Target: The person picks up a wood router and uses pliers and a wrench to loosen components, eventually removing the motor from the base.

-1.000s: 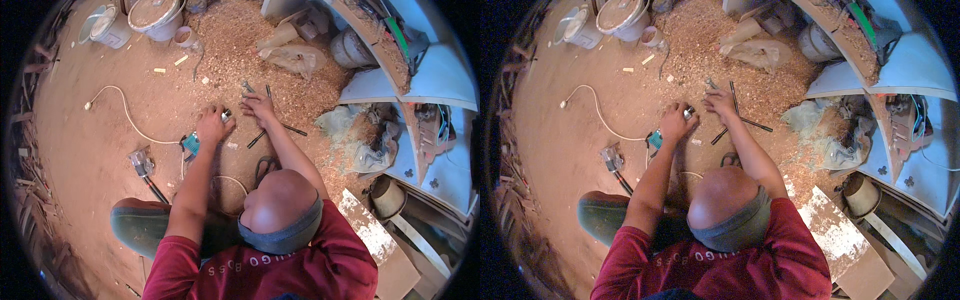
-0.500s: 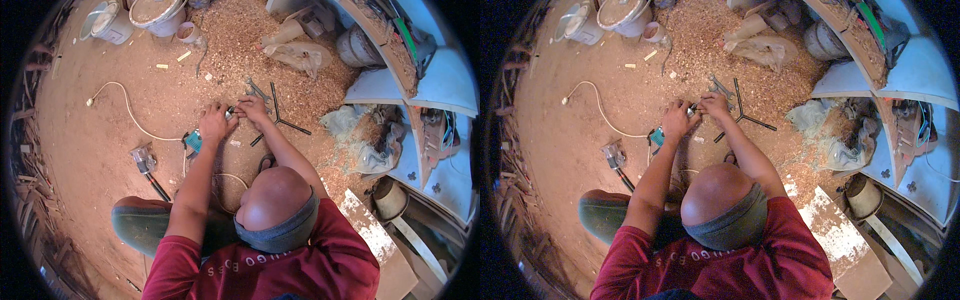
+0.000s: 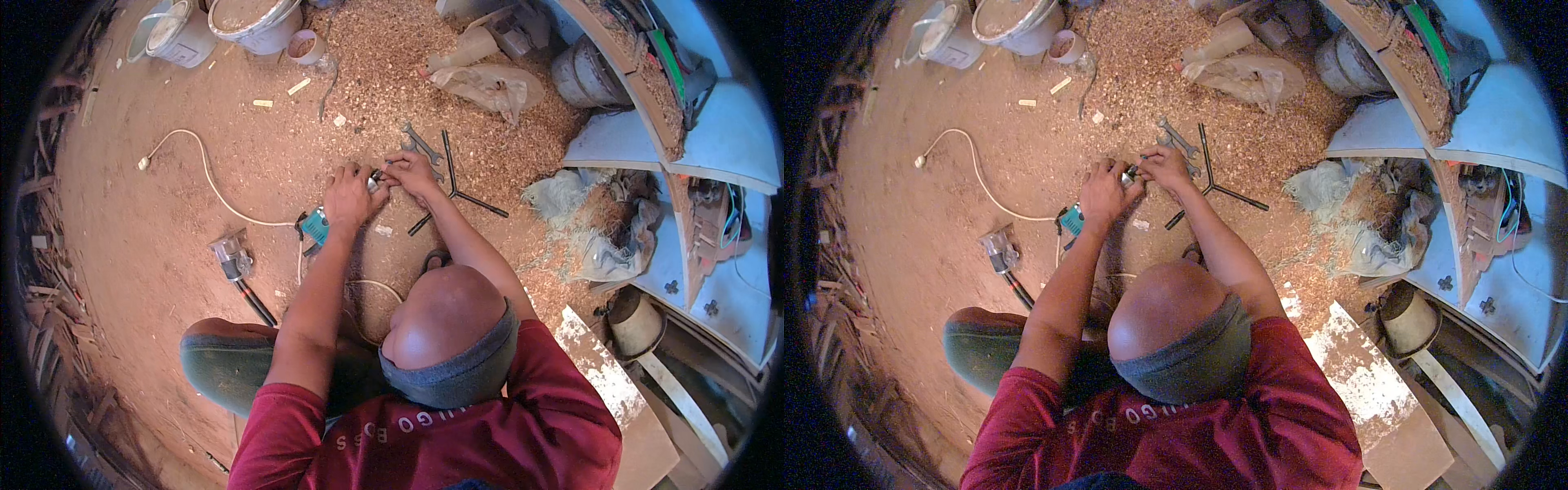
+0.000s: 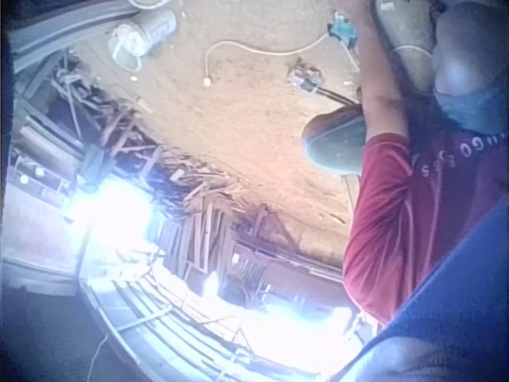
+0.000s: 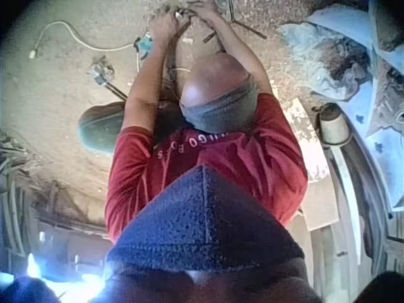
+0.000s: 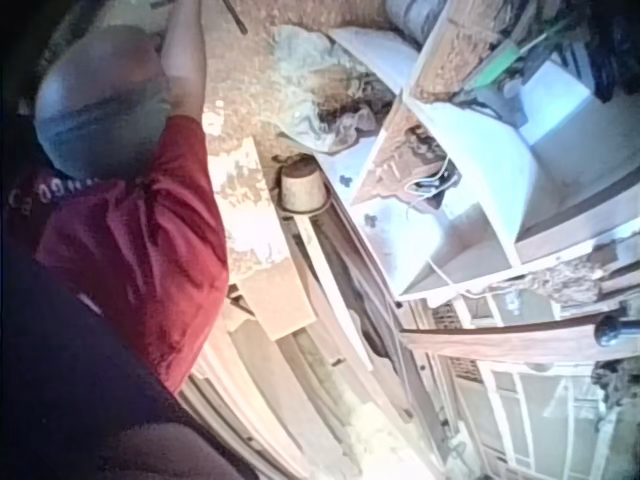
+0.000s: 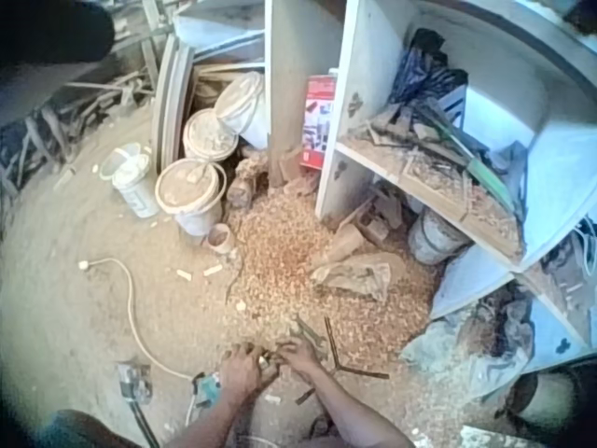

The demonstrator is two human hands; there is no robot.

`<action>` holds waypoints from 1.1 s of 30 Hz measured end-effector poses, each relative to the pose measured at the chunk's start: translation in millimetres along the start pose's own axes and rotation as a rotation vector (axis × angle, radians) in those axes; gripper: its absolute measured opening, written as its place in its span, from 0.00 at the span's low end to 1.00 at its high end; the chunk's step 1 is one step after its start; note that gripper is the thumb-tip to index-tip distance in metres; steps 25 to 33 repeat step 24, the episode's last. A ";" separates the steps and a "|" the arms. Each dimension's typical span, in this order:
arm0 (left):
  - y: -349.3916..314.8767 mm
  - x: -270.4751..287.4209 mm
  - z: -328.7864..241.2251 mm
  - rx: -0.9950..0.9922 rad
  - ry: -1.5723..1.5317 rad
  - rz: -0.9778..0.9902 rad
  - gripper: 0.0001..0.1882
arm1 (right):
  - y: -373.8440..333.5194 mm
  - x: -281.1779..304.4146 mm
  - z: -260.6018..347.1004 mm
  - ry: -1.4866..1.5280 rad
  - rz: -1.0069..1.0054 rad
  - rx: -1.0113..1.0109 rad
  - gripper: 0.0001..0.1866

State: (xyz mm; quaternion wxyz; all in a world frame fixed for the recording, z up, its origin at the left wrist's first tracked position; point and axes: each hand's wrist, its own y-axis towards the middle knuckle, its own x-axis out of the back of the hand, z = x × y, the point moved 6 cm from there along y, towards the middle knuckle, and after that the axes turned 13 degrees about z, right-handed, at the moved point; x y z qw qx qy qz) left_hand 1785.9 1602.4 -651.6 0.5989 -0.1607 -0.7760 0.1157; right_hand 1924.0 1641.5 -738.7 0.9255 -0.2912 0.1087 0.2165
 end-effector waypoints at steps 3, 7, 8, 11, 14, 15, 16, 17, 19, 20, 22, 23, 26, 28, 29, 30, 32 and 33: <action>-0.5 -0.4 1.2 0.000 0.009 -0.005 0.25 | 0.4 0.0 -3.3 0.008 -0.010 -0.035 0.15; 1.4 -0.5 -0.1 -0.013 -0.006 0.003 0.25 | 7.0 4.1 -7.4 0.010 -0.002 -0.041 0.16; 1.3 -0.6 0.2 -0.014 -0.017 0.008 0.26 | 7.6 4.3 -8.3 0.003 -0.004 -0.042 0.16; 1.5 -1.7 1.4 -0.004 -0.005 0.020 0.26 | 7.0 3.0 -8.5 -0.009 -0.007 -0.031 0.16; 2.2 -0.3 -0.5 0.006 0.011 0.029 0.26 | 7.2 4.7 -8.0 -0.012 -0.007 -0.022 0.17; 1.9 0.0 -0.6 0.008 0.012 0.033 0.26 | 6.8 4.1 -7.8 -0.012 -0.006 -0.021 0.17; 1.6 0.3 -0.7 0.009 0.014 0.038 0.26 | 6.3 3.8 -7.6 -0.011 -0.001 -0.022 0.17; 1.4 0.6 -0.8 0.011 0.015 0.042 0.26 | 5.7 3.7 -7.4 -0.009 0.003 -0.023 0.17; 1.2 -0.6 0.5 0.011 0.015 0.043 0.26 | 5.1 2.7 -6.9 -0.001 0.012 -0.035 0.17; 1.0 -1.3 1.3 0.012 0.014 0.043 0.26 | 5.4 1.9 -6.9 0.006 0.018 -0.045 0.18; 1.4 -0.9 0.5 0.011 0.010 0.044 0.26 | 7.2 3.4 -8.7 0.010 0.021 -0.058 0.18; 1.4 -0.7 0.4 0.012 0.008 0.044 0.26 | 7.8 4.0 -9.7 0.007 0.019 -0.060 0.19; 1.8 -1.0 0.9 0.010 0.000 0.049 0.27 | 8.7 4.8 -11.1 0.003 0.017 -0.062 0.19; 1.8 -1.0 0.9 0.010 0.000 0.049 0.27 | 8.7 4.8 -11.1 0.003 0.017 -0.062 0.19; 1.8 -1.0 0.9 0.010 0.000 0.049 0.27 | 8.7 4.8 -11.1 0.003 0.017 -0.062 0.19; 1.8 -1.0 0.9 0.010 0.000 0.049 0.27 | 8.7 4.8 -11.1 0.003 0.017 -0.062 0.19; 1.8 -1.0 0.9 0.010 0.000 0.049 0.27 | 8.7 4.8 -11.1 0.003 0.017 -0.062 0.19; 1.8 -1.0 0.9 0.010 0.000 0.049 0.27 | 8.7 4.8 -11.1 0.003 0.017 -0.062 0.19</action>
